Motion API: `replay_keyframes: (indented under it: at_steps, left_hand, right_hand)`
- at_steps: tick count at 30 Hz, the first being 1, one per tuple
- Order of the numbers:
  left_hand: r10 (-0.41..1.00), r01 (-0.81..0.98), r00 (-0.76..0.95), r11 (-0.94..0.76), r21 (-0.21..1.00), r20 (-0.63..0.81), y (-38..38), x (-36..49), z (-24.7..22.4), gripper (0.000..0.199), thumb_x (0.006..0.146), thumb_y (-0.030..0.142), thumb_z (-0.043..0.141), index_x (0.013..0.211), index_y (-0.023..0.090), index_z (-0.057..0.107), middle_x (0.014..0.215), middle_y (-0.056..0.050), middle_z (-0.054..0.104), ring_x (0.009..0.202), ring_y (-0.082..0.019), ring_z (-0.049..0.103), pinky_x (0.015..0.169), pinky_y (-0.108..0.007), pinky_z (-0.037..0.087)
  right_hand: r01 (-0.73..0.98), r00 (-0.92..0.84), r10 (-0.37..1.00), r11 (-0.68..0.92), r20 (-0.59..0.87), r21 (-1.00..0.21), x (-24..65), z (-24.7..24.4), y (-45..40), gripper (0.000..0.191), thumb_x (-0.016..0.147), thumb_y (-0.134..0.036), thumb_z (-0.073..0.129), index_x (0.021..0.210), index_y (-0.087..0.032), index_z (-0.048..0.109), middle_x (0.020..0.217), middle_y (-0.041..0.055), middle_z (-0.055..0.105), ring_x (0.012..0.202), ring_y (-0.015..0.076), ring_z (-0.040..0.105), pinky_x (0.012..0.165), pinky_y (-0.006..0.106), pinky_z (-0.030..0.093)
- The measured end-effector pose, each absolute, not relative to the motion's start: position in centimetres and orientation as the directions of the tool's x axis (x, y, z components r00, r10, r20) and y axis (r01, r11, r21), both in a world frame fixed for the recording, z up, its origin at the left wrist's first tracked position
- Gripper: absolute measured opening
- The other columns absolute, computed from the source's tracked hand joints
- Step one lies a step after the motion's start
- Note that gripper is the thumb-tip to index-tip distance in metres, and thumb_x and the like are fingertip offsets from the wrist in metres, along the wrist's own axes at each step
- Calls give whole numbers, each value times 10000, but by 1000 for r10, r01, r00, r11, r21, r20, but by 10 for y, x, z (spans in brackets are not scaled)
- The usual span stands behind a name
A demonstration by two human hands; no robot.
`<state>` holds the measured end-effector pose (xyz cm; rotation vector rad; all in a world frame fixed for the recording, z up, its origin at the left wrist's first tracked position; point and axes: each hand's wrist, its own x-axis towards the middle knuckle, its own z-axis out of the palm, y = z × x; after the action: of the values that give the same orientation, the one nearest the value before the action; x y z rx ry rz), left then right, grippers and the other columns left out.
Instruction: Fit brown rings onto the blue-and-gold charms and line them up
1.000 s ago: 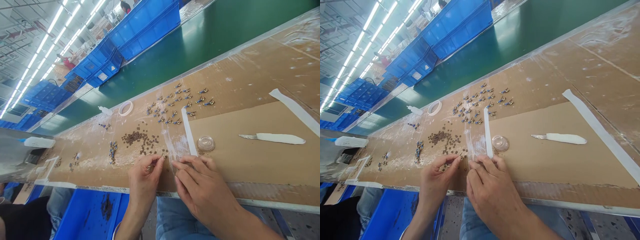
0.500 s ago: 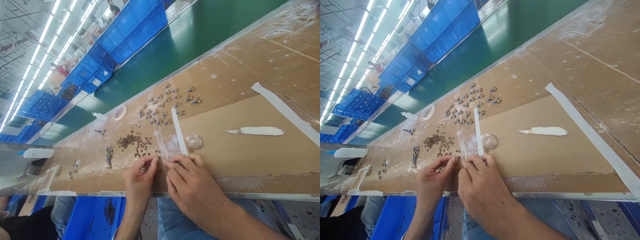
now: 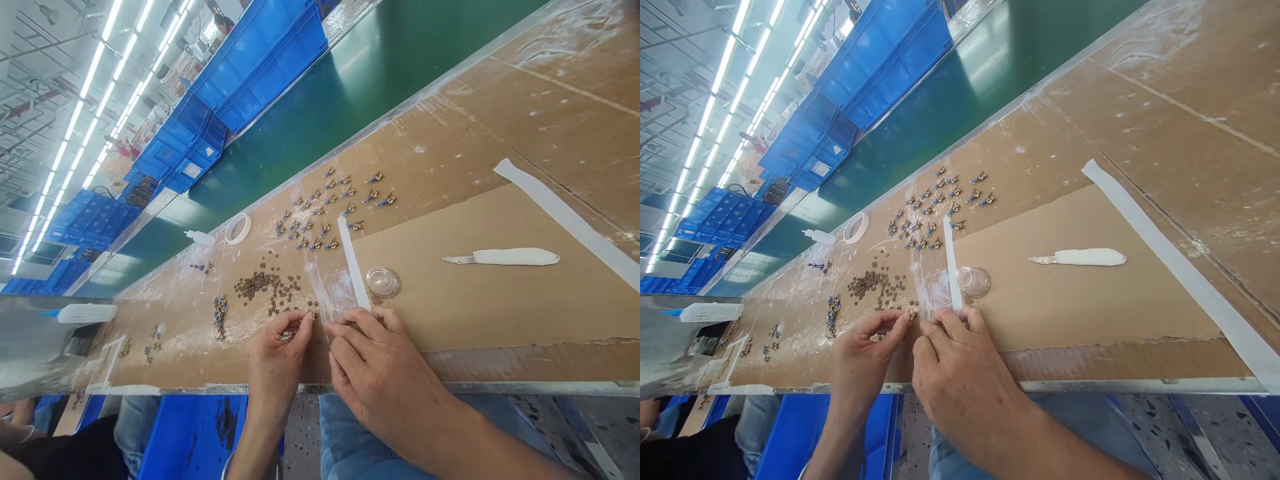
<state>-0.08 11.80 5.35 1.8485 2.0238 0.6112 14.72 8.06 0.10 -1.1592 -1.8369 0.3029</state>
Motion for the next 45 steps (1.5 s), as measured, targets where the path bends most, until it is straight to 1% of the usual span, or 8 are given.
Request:
replay_keyframes:
  at_steps: [9,22,28,32,35,38,41,45]
  left_hand:
    - [998,838,-54,39,544,12,119,2,60,112,775,296,684,701,256,759,672,50,753,620,-129,693,582,-189,541]
    - [999,854,-47,52,517,-23,122,4,63,132,776,334,672,714,261,762,697,45,768,653,-148,708,616,-216,542]
    - [998,915,5,20,404,-62,124,5,64,176,809,342,627,717,250,746,697,31,766,649,-163,701,616,-248,507]
    - [997,954,53,-35,298,-51,130,7,65,173,818,318,616,720,239,733,690,23,756,645,-165,688,626,-259,480]
    - [995,958,82,-63,279,-54,131,6,65,184,829,307,605,723,230,734,703,10,759,654,-172,687,626,-264,478]
    - [997,922,74,-61,382,-21,124,1,64,175,834,303,622,733,226,743,734,5,764,699,-176,697,666,-265,508]
    - [998,806,1,-34,591,57,106,-7,62,128,827,314,675,789,230,764,797,1,780,764,-175,717,717,-254,556]
    - [986,675,-77,-55,736,145,79,-13,63,91,794,298,743,854,247,789,853,-1,796,829,-183,742,823,-269,594]
  right_hand:
    - [600,-187,837,511,514,-615,147,3,82,102,895,-126,531,902,-143,632,1052,50,708,1042,228,563,896,426,355]
    - [649,-225,820,529,526,-547,145,-2,83,175,867,-148,582,1024,-123,655,1138,53,699,1098,251,531,912,443,332]
    - [618,-208,823,529,529,-581,145,0,81,157,867,-121,554,991,-123,651,1113,67,702,1097,247,541,930,439,344]
    - [588,-131,824,513,551,-626,148,3,79,94,876,-110,546,905,-132,633,1009,78,704,1061,243,563,919,418,377]
    - [580,-103,819,510,564,-635,149,2,79,77,890,-106,544,882,-132,617,962,85,693,1010,254,577,894,419,412]
    - [558,-100,821,514,562,-651,149,0,80,134,917,-64,498,944,-120,617,983,96,685,971,237,600,889,404,461]
    - [511,-69,810,529,582,-677,149,1,81,228,953,-40,420,1035,-113,620,986,99,692,930,204,637,863,358,513]
    - [342,16,811,545,585,-766,150,6,83,213,996,-122,441,1031,-157,649,932,46,722,851,151,682,778,270,556]
